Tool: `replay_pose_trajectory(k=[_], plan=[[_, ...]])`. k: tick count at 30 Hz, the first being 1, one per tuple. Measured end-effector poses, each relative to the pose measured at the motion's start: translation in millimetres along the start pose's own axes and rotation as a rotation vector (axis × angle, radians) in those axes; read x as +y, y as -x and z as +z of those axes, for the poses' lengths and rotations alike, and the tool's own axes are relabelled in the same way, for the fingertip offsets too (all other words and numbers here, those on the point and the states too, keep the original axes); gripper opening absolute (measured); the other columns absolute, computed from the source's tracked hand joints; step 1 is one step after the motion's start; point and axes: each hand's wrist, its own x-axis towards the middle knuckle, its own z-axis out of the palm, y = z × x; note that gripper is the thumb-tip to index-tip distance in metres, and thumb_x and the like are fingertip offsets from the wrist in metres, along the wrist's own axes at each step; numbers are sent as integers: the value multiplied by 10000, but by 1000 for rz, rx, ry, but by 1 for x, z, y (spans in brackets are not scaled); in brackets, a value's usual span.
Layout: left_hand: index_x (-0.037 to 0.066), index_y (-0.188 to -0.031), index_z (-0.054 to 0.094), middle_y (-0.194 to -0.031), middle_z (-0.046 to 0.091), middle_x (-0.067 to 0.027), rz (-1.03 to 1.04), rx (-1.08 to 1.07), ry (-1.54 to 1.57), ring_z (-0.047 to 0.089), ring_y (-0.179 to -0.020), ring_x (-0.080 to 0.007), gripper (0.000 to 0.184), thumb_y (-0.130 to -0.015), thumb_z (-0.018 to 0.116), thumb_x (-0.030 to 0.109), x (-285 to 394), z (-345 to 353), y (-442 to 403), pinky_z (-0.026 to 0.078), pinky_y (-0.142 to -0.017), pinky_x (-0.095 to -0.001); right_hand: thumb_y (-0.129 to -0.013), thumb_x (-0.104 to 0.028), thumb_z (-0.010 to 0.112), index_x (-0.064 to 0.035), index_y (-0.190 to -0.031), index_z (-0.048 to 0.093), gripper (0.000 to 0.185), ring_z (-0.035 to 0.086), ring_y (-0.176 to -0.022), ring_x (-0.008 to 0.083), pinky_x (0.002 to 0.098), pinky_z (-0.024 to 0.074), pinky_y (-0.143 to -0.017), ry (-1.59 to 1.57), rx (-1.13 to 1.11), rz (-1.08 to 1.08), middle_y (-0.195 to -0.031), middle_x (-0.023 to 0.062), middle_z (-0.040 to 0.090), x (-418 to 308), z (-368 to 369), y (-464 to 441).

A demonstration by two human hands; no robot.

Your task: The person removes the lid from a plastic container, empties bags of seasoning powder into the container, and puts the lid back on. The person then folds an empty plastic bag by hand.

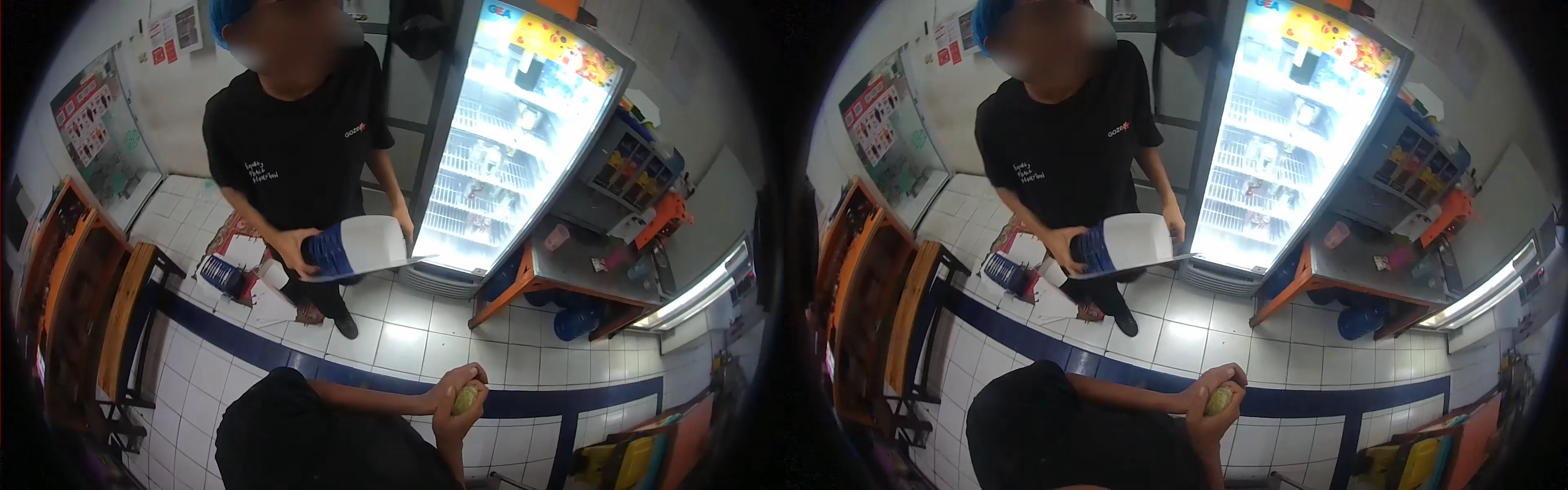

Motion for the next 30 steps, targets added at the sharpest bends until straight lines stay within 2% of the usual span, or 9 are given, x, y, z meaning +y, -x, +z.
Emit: replay_pose_trajectory(k=[8,11,14,15,18,19,23,26,30], plan=[[16,-1049,599,-966,624,-90,-85,-212,-123,586,-892,-172,422,-1066,292,305,-17,17,-9,476,-862,-306,-1007,-191,448,22,-1042,507,223,593,-845,213,341,484,-713,-83,277,-10,-952,140,586,5,-16,0],[28,-1120,594,-1020,622,-90,-251,-166,-84,582,-959,-174,436,-1075,275,322,-30,30,-4,453,-920,-307,-1023,-193,427,22,-1023,516,233,591,-832,196,325,477,-711,-64,403,-27,-945,130,594,20,-25,7],[38,-1166,545,-1032,591,-95,-122,-212,-297,568,-1004,-178,433,-1076,238,330,-13,58,7,456,-932,-306,-1029,-193,435,18,-1003,522,229,589,-808,181,304,470,-713,-108,477,46,-915,114,606,14,-42,6],[36,-1297,510,-1166,589,-110,-201,-293,-387,551,-1117,-182,443,-1078,271,337,-5,61,8,403,-1014,-321,-1030,-192,442,16,-995,524,226,586,-795,177,299,468,-711,-136,513,93,-895,107,607,21,-47,9],[23,-1383,418,-1281,521,-133,-121,-318,-457,483,-1228,-200,442,-1074,289,311,-11,81,22,352,-1069,-319,-1023,-201,495,-1,-969,542,213,573,-736,160,298,474,-671,-97,646,167,-800,75,595,27,-68,17],[6,-1480,287,-1442,393,-186,-107,-505,-377,370,-1366,-259,510,-1064,317,300,-16,77,16,281,-1132,-344,-1020,-216,504,1,-984,548,225,573,-740,159,302,477,-673,-117,647,164,-801,77,596,32,-74,20],[-41,-1531,128,-1568,198,-264,-94,-600,-684,209,-1467,-363,674,-1041,369,353,-40,74,16,184,-1186,-394,-1025,-258,488,8,-1015,557,275,566,-750,142,310,480,-682,-12,761,267,-813,78,598,60,-85,41],[-35,-1536,92,-1576,182,-254,-264,-616,-696,193,-1470,-367,702,-1024,391,340,-48,90,23,187,-1184,-399,-1023,-250,489,6,-1082,533,266,575,-761,164,318,487,-697,-318,854,348,-866,91,602,61,-92,53],[28,-1517,166,-1460,326,-194,-348,-639,-463,294,-1401,-302,607,-1003,415,233,-56,92,20,263,-1137,-390,-1055,-287,390,-25,-1202,478,313,565,-927,159,329,467,-851,-55,810,166,-1035,96,577,90,-76,75]])
